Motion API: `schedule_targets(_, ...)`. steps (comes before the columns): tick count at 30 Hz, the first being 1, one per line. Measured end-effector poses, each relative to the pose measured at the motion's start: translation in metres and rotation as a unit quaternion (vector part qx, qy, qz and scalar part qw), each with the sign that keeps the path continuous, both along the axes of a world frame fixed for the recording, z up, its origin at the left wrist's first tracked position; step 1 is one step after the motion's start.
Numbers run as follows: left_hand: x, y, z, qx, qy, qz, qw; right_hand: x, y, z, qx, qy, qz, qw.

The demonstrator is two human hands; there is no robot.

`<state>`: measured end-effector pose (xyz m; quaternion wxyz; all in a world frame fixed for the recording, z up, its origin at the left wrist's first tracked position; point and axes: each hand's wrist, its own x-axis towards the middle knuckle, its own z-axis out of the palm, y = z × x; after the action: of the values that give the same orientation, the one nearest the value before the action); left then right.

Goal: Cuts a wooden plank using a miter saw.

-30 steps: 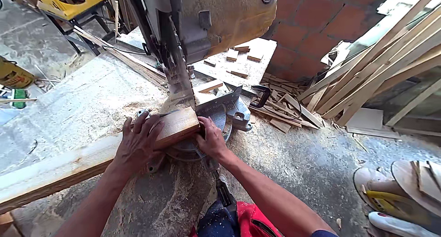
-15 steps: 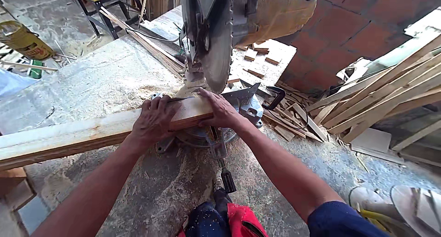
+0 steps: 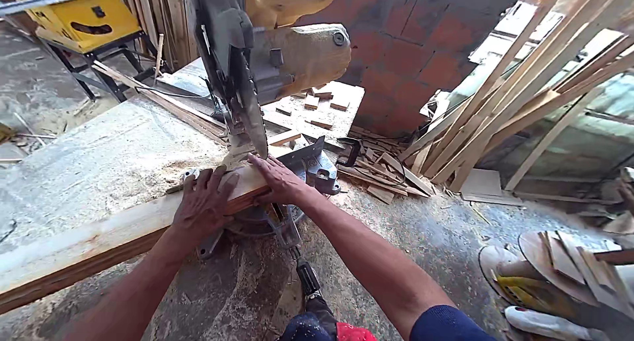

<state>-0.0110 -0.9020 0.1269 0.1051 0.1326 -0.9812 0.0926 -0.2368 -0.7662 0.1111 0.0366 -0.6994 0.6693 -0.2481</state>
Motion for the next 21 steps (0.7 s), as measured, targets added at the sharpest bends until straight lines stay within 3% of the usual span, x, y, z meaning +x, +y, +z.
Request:
schedule_targets(6, 0.006, -0.014, -0.008, -0.006, 0.019, -0.043, 0.999, 0.001, -0.007, 0.001, 0.026, 0.018, -0.005, 0.999)
schedule_targets(13, 0.014, -0.010, 0.014, 0.092, 0.004, 0.080, 0.993, -0.010, -0.006, 0.005, 0.025, 0.026, 0.008, 0.999)
schedule_targets(21, 0.023, -0.032, 0.011, 0.089, -0.018, 0.064, 0.994, -0.009, -0.015, -0.010, -0.003, 0.027, 0.012, 1.000)
